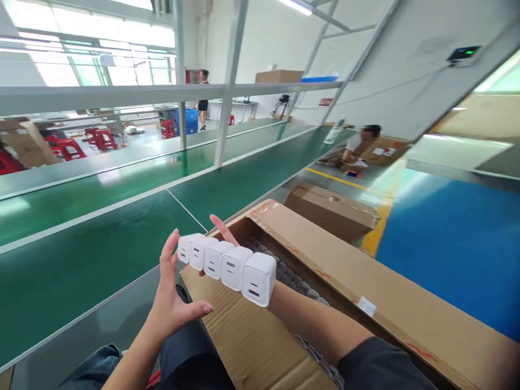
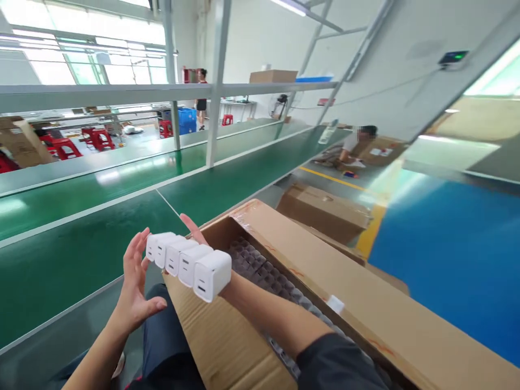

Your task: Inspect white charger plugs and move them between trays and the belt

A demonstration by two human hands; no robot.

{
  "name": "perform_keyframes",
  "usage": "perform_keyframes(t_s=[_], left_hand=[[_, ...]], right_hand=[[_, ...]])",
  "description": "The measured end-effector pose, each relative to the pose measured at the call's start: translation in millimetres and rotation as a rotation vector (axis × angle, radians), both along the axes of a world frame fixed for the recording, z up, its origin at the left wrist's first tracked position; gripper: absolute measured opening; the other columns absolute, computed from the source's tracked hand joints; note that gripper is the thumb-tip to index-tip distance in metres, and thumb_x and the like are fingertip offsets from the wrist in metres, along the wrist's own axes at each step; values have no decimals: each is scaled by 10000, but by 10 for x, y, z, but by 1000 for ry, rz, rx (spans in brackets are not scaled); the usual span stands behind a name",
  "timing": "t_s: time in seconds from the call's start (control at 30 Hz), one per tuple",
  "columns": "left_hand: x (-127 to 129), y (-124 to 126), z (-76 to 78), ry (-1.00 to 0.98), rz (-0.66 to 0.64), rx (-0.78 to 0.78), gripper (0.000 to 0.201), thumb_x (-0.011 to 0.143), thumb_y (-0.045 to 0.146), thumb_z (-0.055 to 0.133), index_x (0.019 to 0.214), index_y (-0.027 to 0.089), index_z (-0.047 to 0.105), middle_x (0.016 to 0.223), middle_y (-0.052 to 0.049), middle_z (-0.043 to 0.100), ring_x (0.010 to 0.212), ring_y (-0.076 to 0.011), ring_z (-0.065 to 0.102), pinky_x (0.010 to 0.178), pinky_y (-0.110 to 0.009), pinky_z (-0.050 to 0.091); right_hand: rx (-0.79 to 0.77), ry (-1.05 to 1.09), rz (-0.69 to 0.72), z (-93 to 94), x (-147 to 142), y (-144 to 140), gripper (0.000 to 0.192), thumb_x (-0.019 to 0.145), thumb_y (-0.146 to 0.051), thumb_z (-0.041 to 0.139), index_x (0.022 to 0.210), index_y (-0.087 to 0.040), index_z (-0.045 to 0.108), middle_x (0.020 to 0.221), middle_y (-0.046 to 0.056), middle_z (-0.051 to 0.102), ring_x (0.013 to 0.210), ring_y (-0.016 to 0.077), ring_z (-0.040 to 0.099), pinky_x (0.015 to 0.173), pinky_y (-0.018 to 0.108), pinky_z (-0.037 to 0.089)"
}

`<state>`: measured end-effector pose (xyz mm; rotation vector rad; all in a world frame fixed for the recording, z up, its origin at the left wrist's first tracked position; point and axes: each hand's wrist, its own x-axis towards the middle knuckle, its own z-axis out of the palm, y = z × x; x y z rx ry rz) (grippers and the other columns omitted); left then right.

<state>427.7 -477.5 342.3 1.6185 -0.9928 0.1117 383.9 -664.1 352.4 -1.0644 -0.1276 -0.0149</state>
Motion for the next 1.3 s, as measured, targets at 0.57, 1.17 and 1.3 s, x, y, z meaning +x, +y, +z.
perform_keyframes(t_s=[0.57,1.17,1.3], left_hand=[[150,482,44,-105,4,-4,487,827,324,759,1251,243,534,1168,-78,687,1041,-197,672,870,-315,557],[180,349,-52,30,-115,-123,547,831,229,769,1307,250,501,1306,-98,649,1229,-185,616,1026,-292,506],[171,338,-3,-44,-84,-138,530,835,237,766,1295,234,503,1306,-118,643,1249,-198,602,1051,-328,500]], right_hand=[[212,239,185,-196,41,434,869,713,-458,779,1496,-342,420,834,-44,685,692,121,608,666,234,498],[297,272,185,-171,64,248,1030,699,-442,824,1568,-326,284,749,-42,674,644,128,605,628,252,520],[281,245,198,-157,49,241,981,736,-484,785,1566,-338,282,712,-59,640,632,122,594,614,250,526]])
